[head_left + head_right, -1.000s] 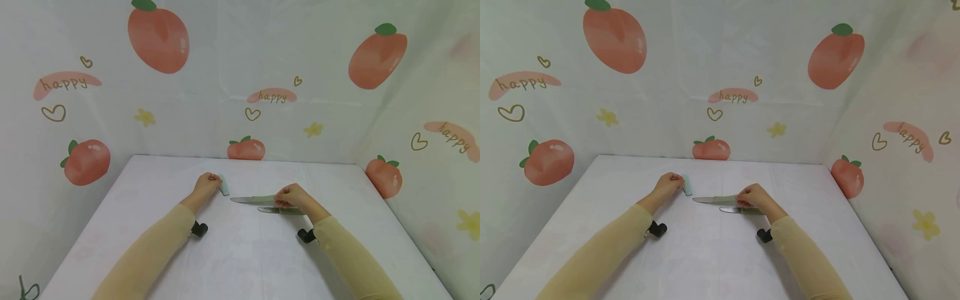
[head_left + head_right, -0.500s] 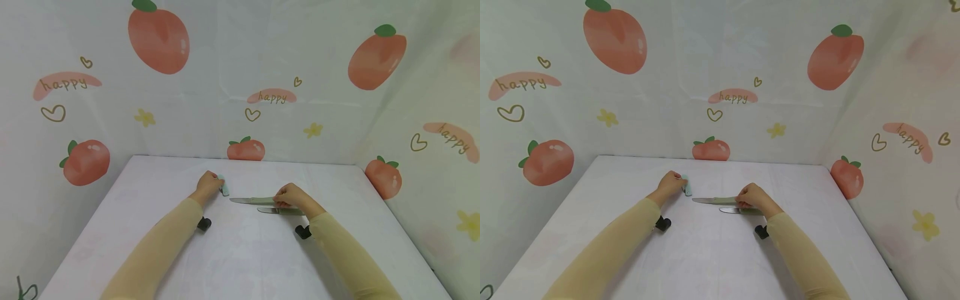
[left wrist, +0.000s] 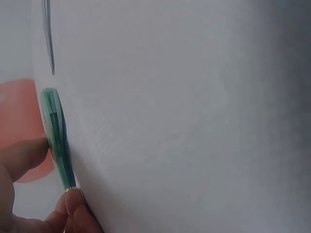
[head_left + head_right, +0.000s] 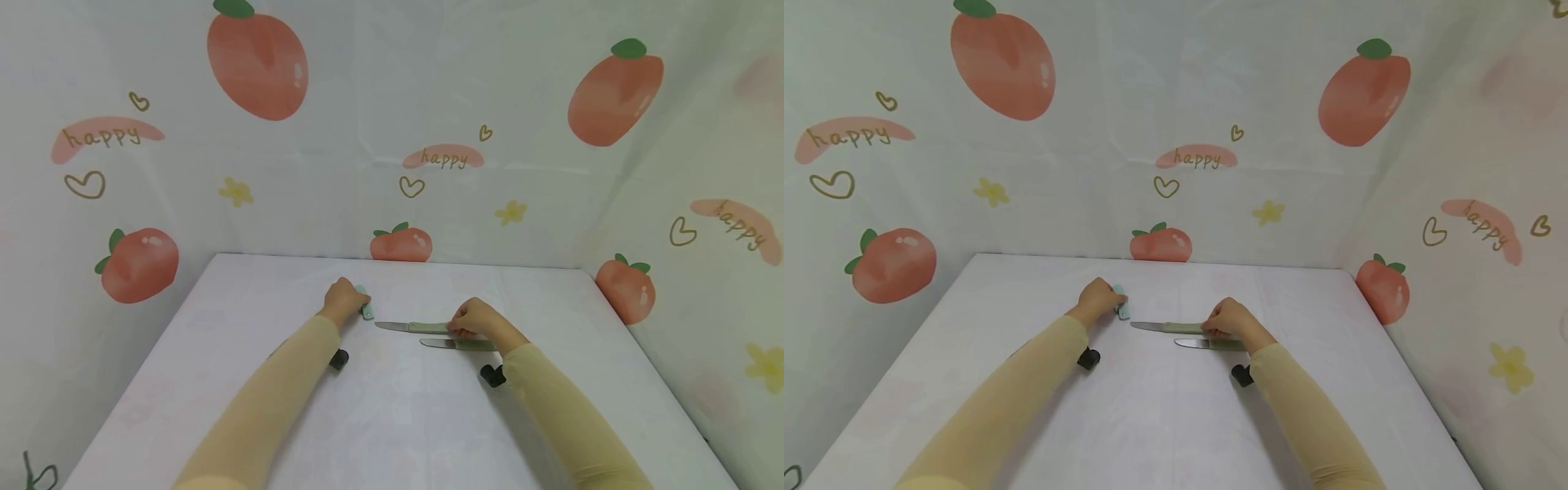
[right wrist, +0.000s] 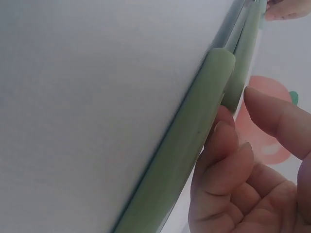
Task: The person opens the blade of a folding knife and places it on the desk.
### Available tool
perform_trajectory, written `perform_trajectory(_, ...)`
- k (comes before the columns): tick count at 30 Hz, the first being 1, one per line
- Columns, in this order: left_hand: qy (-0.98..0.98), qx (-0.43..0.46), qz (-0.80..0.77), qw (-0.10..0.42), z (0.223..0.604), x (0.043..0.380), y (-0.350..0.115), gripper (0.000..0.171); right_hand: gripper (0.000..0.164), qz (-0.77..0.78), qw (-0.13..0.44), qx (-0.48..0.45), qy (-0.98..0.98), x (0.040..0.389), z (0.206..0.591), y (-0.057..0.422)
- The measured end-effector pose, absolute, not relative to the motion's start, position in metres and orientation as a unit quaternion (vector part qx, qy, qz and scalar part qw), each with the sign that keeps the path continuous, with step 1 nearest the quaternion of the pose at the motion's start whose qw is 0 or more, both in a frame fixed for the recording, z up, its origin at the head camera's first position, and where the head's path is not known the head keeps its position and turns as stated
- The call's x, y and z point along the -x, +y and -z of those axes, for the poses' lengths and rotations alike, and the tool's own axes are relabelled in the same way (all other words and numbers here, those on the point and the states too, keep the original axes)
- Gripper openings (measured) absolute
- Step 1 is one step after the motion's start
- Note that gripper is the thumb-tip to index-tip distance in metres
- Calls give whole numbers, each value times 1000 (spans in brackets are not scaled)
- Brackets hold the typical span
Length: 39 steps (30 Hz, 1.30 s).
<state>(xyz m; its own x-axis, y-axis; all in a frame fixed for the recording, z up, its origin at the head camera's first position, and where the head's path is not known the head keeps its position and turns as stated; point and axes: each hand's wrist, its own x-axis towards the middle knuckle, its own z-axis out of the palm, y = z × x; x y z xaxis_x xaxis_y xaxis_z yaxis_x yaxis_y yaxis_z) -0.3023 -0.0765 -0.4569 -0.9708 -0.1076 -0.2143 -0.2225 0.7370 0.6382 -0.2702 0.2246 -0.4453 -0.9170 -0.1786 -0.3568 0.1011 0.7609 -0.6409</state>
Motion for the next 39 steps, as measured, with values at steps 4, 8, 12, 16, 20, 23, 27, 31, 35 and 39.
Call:
perform_trajectory(4, 928, 80, -351, 93, 455, 302, -79, 53, 16, 335, 197, 20, 921, 269, 444, 225)
perform_trajectory(8, 929, 73, -347, 103, 452, 303, -82, 51, 17, 335, 182, 21, 924, 267, 440, 225)
perform_trajectory(12, 931, 71, -341, 113, 451, 304, -86, 43, 18, 344, 174, 21, 922, 265, 435, 225)
perform_trajectory(16, 933, 69, -333, 119, 451, 303, -88, 37, 19, 355, 172, 30, 918, 261, 430, 225)
perform_trajectory(20, 939, 66, -316, 118, 451, 303, -91, 41, 20, 365, 172, 37, 914, 256, 424, 222)
perform_trajectory(23, 943, 62, -304, 121, 451, 303, -92, 43, 22, 370, 171, 39, 912, 253, 421, 221)
perform_trajectory(27, 948, 45, -290, 125, 453, 300, -95, 37, 23, 382, 169, 55, 907, 248, 418, 219)
perform_trajectory(31, 945, 31, -298, 131, 454, 296, -97, 35, 22, 392, 160, 72, 903, 245, 413, 215)
perform_trajectory(35, 939, 26, -320, 120, 456, 290, -95, 32, 25, 394, 145, 83, 904, 241, 408, 210)
perform_trajectory(39, 931, 19, -352, 91, 460, 282, -91, 29, 25, 407, 120, 87, 901, 239, 409, 203)
